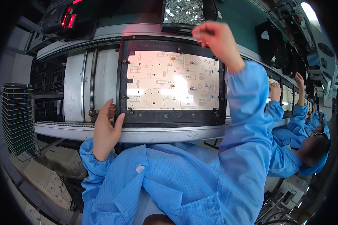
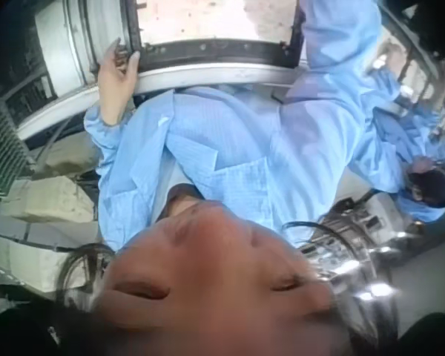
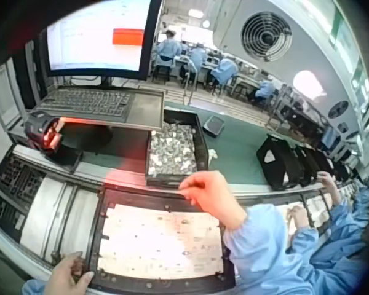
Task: Assembling electronic components onto printed circuit boards at a manual assembly station.
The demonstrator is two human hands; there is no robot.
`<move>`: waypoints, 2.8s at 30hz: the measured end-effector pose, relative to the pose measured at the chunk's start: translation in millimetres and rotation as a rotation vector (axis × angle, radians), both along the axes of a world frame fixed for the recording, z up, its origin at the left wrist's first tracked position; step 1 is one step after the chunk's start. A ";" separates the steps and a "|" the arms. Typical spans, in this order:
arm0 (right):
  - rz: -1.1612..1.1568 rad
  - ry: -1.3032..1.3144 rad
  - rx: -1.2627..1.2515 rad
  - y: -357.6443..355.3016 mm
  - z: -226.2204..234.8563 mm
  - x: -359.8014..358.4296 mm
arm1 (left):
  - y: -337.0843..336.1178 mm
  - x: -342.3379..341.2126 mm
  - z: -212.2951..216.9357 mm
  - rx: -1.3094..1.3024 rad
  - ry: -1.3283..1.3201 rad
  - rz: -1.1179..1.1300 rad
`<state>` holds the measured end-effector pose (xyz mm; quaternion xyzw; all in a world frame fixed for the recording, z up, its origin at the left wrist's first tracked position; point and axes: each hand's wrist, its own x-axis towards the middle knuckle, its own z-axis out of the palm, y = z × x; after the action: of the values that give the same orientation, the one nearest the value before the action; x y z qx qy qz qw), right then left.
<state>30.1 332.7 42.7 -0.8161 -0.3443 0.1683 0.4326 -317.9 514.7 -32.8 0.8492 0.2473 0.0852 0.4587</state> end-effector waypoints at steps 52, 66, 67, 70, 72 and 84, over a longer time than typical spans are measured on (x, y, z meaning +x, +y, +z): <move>0.261 -0.166 0.168 -120.4 -94.6 -65.4 | -120.7 297.6 5.8 0.267 0.114 -0.550; 0.292 -0.307 0.270 -115.0 -99.7 -74.5 | -125.6 318.6 7.2 0.208 0.247 -0.520; 0.290 -0.319 0.271 -114.9 -100.2 -74.6 | -126.3 318.7 8.9 0.233 0.265 -0.521; 0.279 -0.349 0.272 -115.6 -98.6 -75.0 | -129.1 319.3 13.7 0.198 0.319 -0.481; 0.269 -0.365 0.271 -116.6 -95.9 -73.6 | -131.3 322.2 13.2 0.222 0.338 -0.471; -0.278 -0.344 0.419 -154.0 -73.6 -29.8 | -143.1 326.5 20.1 0.197 0.369 -0.408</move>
<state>0.3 178.7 -30.9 -0.7650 -0.3247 -0.1079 0.5457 8.6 371.6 -12.7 0.9231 0.1411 -0.1410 0.3289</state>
